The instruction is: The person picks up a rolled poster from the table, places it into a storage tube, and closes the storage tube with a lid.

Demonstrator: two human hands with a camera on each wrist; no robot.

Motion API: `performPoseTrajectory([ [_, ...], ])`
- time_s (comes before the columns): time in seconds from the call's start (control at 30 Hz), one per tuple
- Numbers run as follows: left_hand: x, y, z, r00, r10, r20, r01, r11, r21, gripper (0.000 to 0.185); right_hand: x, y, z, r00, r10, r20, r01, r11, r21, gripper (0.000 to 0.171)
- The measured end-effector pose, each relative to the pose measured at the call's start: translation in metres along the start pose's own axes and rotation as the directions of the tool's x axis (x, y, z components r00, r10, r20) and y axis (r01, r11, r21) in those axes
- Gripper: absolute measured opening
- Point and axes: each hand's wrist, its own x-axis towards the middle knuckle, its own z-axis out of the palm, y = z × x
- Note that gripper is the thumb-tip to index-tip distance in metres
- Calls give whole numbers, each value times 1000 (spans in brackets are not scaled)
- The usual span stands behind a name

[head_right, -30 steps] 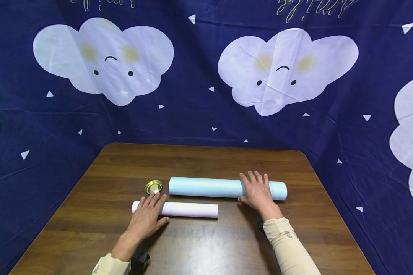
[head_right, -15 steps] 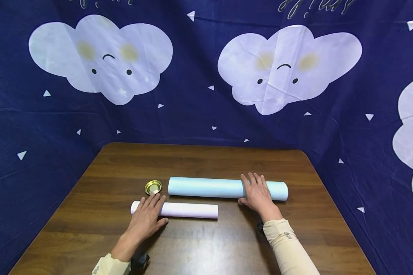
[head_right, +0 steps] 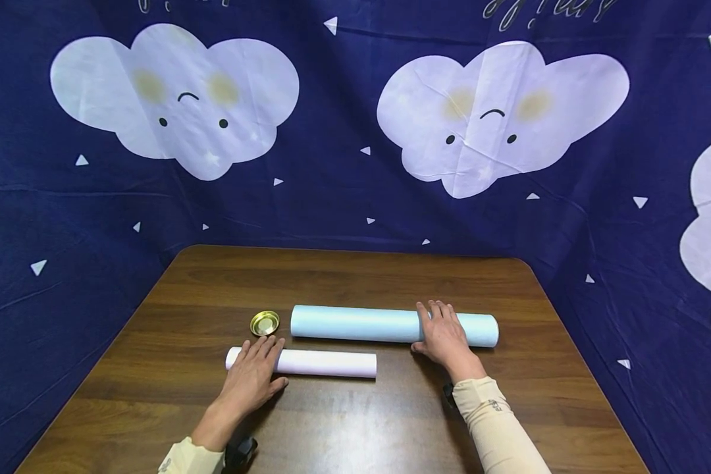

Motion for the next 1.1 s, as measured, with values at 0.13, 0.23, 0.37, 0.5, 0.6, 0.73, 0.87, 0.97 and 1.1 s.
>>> performPoseTrajectory([
  [0.13,0,1,-1,1000,-6,13,6,1000,-4,69,0,0,2,1000,-2,-10,2,1000,-7,89],
  [0.23,1,1,-1,1000,-7,19,7,1000,-6,68,0,1,4,1000,-3,-21,3,1000,-10,90],
  [0.37,1,0,1,1000,-9,21,9,1000,-12,67,-1,1,8,1000,-3,-26,3,1000,-11,90],
  [0.5,2,-1,1,1000,-7,9,7,1000,-11,66,0,1,10,999,-4,-34,3,1000,-11,89],
  [0.6,1,-1,2,1000,0,0,0,1000,-6,65,0,1,11,999,-6,-45,5,1000,-14,89],
  [0.73,0,0,1,1000,2,7,-2,1000,-3,61,0,1,11,998,-1,-57,0,1000,-14,89],
  [0.87,0,2,0,1000,2,17,-2,1000,-3,57,0,1,12,997,1,-79,-3,1000,-16,88],
  [0.97,0,1,0,1000,8,13,-8,1000,1,53,0,0,13,995,2,-95,-3,1000,-17,87],
  [1.1,-1,1,0,1000,18,1,-18,1000,10,46,-1,1,15,994,-3,-106,1,1000,-24,85],
])
